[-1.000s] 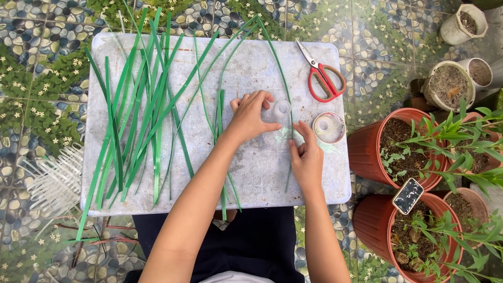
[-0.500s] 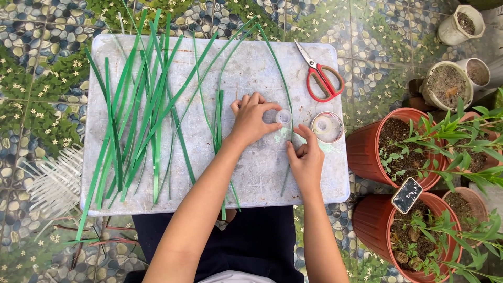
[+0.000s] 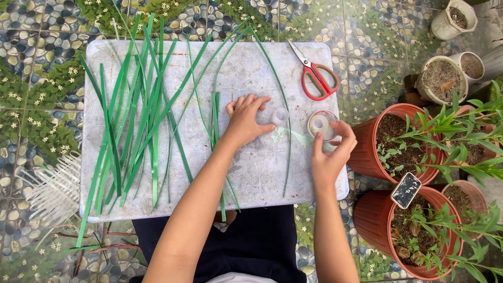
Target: The person gathers a bundle of green plastic plant ties on a white tray, separates them, and arranges several into curved and V-shaped forms. They then pick up a roll of clear tape and begin wrapping a tie around the tape roll.
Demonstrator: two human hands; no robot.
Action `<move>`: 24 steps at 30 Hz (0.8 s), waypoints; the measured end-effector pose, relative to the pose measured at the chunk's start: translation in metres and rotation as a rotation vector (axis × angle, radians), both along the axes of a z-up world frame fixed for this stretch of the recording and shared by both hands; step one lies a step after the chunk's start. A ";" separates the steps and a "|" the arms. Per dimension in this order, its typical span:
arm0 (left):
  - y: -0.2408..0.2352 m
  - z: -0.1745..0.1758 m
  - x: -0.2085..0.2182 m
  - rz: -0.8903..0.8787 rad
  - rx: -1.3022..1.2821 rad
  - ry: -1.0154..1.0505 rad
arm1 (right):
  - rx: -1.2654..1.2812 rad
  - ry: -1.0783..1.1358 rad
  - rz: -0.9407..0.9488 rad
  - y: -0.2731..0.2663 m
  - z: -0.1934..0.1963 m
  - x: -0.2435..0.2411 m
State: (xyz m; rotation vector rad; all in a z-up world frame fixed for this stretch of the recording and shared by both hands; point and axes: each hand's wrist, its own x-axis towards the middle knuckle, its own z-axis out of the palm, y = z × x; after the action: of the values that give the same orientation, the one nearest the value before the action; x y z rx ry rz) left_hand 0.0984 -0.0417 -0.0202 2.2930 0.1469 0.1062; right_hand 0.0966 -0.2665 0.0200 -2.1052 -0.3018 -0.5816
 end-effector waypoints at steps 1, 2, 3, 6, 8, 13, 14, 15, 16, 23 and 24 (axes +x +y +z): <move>0.001 0.001 -0.001 -0.001 0.001 0.001 | 0.001 0.001 -0.001 -0.005 0.000 0.006; 0.002 0.001 -0.001 -0.012 -0.004 -0.004 | -0.102 0.058 0.040 -0.010 -0.001 0.012; 0.002 0.001 -0.002 -0.022 -0.009 -0.008 | -0.205 0.114 0.081 -0.015 -0.001 0.018; 0.003 0.002 -0.003 -0.028 -0.016 -0.005 | -0.337 0.231 0.133 -0.019 0.011 0.028; 0.003 0.001 -0.003 -0.032 -0.023 -0.008 | -0.363 0.273 0.152 -0.018 0.014 0.032; 0.005 0.002 -0.005 -0.044 -0.042 -0.011 | -0.410 0.320 0.172 -0.018 0.017 0.039; 0.005 0.002 -0.005 -0.046 -0.045 -0.014 | -0.407 0.283 0.143 -0.018 0.017 0.039; 0.005 0.003 -0.006 -0.049 -0.048 -0.018 | -0.404 0.246 0.115 -0.017 0.017 0.039; 0.005 0.002 -0.006 -0.049 -0.050 -0.018 | -0.406 0.245 0.114 -0.016 0.014 0.035; 0.006 0.004 -0.007 -0.060 -0.060 -0.030 | -0.154 0.032 0.295 0.035 0.008 0.015; 0.007 0.003 -0.007 -0.059 -0.054 -0.040 | -0.181 0.049 0.316 0.042 0.007 0.016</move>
State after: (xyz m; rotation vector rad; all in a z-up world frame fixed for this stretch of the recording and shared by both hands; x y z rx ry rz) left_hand 0.0915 -0.0352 -0.0170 2.2380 0.0607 0.1165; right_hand 0.1129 -0.2247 0.0266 -2.1804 -0.6660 -0.3252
